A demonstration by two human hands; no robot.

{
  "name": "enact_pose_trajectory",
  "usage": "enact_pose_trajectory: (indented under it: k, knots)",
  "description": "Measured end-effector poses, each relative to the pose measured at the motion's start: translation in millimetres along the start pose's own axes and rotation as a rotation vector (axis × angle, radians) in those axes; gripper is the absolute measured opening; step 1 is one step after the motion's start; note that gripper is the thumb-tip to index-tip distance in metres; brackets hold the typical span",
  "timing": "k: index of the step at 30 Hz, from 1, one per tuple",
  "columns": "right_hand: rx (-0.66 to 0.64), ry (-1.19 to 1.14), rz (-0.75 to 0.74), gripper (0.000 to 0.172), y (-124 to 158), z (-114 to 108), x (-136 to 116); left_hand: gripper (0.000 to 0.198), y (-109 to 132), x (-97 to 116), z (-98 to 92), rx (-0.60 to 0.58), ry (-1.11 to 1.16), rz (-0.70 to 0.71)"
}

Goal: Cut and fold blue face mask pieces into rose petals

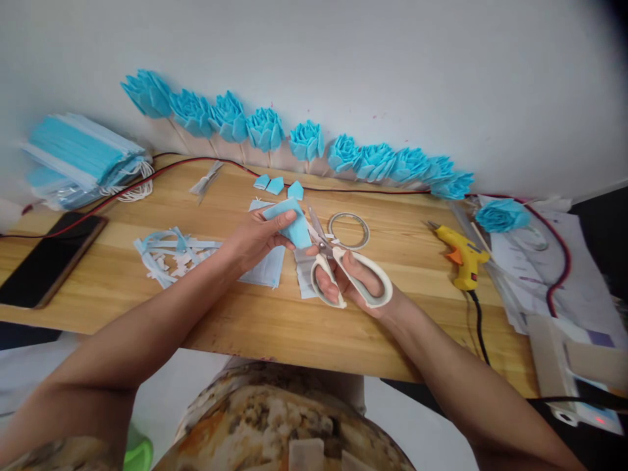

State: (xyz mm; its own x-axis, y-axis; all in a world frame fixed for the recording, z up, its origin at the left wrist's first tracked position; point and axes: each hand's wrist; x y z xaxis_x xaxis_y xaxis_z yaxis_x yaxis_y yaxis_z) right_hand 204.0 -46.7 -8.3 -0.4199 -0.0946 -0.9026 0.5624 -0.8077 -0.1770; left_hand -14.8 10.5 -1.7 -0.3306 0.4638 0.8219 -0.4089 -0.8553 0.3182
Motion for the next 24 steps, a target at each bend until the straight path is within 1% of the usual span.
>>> enact_pose_trajectory:
  k: [3, 11, 15, 20, 24]
  knots:
    - [-0.009, -0.019, -0.001, 0.054, 0.2, 0.1, 1.1, 0.039, 0.5, -0.2, 0.8, 0.013, -0.012, 0.007]
    - [0.016, -0.122, 0.026, 0.052, -0.6, 5.2, 1.2, 0.039, 1.9, 0.3, 2.8, 0.113, -0.043, 0.089]
    - [0.007, -0.132, 0.003, 0.049, -0.6, 7.4, 1.8, 0.043, 3.6, -0.1, 6.3, 0.076, -0.062, 0.099]
    - [-0.002, -0.105, -0.015, 0.051, -0.9, 6.0, 4.7, 0.047, 3.0, -3.4, 8.2, 0.037, -0.084, 0.060]
    - [0.038, -0.054, -0.006, 0.051, -0.9, 6.4, 3.8, 0.048, 1.0, -3.9, 6.9, 0.045, -0.035, 0.053]
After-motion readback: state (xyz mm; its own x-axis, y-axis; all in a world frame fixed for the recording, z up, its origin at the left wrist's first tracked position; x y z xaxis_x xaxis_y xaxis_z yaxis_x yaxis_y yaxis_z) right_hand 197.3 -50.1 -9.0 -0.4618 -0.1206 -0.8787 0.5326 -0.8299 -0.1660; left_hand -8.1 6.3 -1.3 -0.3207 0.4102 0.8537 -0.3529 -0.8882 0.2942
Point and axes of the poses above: each hand's wrist, its own y-axis away from the middle knuckle, its own z-axis out of the palm, x = y × z, and after that the axes turned 14 degrees about -z, right-handed
